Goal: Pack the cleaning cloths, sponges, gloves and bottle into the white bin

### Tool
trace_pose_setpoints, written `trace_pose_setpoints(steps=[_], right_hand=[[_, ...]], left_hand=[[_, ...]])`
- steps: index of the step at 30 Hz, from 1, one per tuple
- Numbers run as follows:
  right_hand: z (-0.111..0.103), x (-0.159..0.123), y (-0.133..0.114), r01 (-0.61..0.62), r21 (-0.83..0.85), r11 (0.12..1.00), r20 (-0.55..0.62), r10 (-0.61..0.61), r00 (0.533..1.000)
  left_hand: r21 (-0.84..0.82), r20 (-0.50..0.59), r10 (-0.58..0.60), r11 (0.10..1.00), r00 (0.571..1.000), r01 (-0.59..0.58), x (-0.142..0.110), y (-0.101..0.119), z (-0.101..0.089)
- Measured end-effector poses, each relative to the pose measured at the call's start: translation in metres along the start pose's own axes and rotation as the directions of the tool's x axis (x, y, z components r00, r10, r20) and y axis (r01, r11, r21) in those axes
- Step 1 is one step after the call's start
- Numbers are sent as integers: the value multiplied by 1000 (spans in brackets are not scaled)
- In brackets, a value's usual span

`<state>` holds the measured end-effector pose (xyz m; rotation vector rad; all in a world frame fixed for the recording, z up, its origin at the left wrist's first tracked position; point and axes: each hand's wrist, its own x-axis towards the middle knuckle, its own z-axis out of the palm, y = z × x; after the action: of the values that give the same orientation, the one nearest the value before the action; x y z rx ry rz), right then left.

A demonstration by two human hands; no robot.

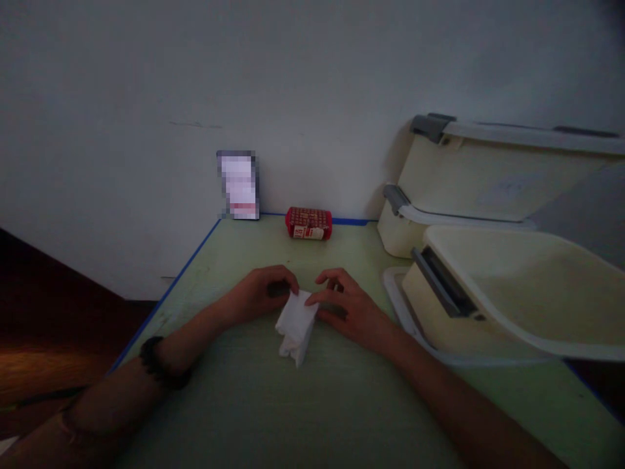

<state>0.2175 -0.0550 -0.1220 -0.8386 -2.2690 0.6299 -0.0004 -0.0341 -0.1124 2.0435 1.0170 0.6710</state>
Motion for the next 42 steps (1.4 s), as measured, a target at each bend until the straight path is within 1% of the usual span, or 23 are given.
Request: trace_pose_setpoints(steps=[2, 4, 7, 9, 13, 17, 19, 21, 23, 24, 25, 27, 29, 30, 31, 32, 33, 34, 36, 37, 39, 42], right_hand=[[-1, 0, -2, 33, -12, 999, -1, -33, 999], [-3, 1, -3, 44, -14, 999, -12, -44, 999], [-3, 2, -3, 34, -15, 999, -16, -35, 999], [-3, 2, -3, 37, -22, 999, -19, -37, 999], [-2, 2, -2, 43, -40, 998, -23, -44, 999], [-4, 2, -5, 52, -61, 997, -7, -52, 999], [-5, 1, -7, 75, -67, 995, 12, -74, 997], [-5, 0, -8, 103, -62, 993, 19, -102, 995], [-4, 0, -9, 110, -26, 994, -18, -111, 994], [-4, 1, -9, 92, 7, 996, -55, -91, 994], [-2, 1, -9, 51, 51, 997, -95, -46, 994], [1, 2, -8, -86, 186, 979, -179, 120, 976], [4, 3, -7, -226, 348, 910, -234, 318, 919], [6, 4, -5, -270, 407, 873, -252, 391, 885], [7, 4, -3, -297, 435, 850, -268, 437, 859], [9, 4, -2, -319, 425, 847, -283, 459, 842], [10, 3, 1, -338, 379, 862, -299, 459, 837], [10, 3, 2, -352, 307, 884, -312, 442, 841], [11, 1, 5, -356, 146, 923, -307, 384, 870], [10, 1, 6, -343, 80, 936, -293, 351, 889], [10, 0, 6, -299, -8, 954, -251, 288, 924], [9, 0, 2, -249, -86, 965, -185, 230, 955]], left_hand=[[7, 2, 28, 1000, 1000, -28, 0, -1, 0], [46, 20, 95, 994, 995, -95, -1, -2, -1], [92, 72, 195, 975, 978, -201, -2, 2, -4], [83, 114, 224, 969, 968, -234, -3, 6, -6], [53, 157, 237, 967, 959, -248, -4, 12, -8], [48, 194, 226, 970, 955, -239, -4, 11, -8], [56, 177, 212, 973, 961, -225, -4, 9, -7], [58, 135, 203, 975, 970, -212, -4, 8, -6], [40, 101, 189, 980, 977, -194, -3, 9, -5], [21, 89, 169, 985, 982, -171, -3, 9, -5], [-9, 80, 134, 991, 988, -134, -4, 11, -4], [-92, 82, 32, 995, 996, -25, -4, 13, -1], [-181, 110, -62, 980, 992, 82, -4, 15, 2], [-208, 127, -96, 971, 987, 122, -4, 15, 3], [-216, 129, -123, 965, 984, 149, -4, 15, 5], [-198, 110, -147, 966, 983, 166, -3, 14, 6], [-151, 67, -167, 973, 984, 176, -2, 14, 7], [-75, 9, -181, 981, 984, 181, -1, 13, 7], [106, -111, -173, 977, 979, 185, 0, 11, 6], [187, -151, -156, 965, 976, 183, 0, 10, 5], [294, -171, -110, 943, 979, 157, 1, 7, 4], [357, -130, -18, 932, 991, 64, 0, 2, 3]])
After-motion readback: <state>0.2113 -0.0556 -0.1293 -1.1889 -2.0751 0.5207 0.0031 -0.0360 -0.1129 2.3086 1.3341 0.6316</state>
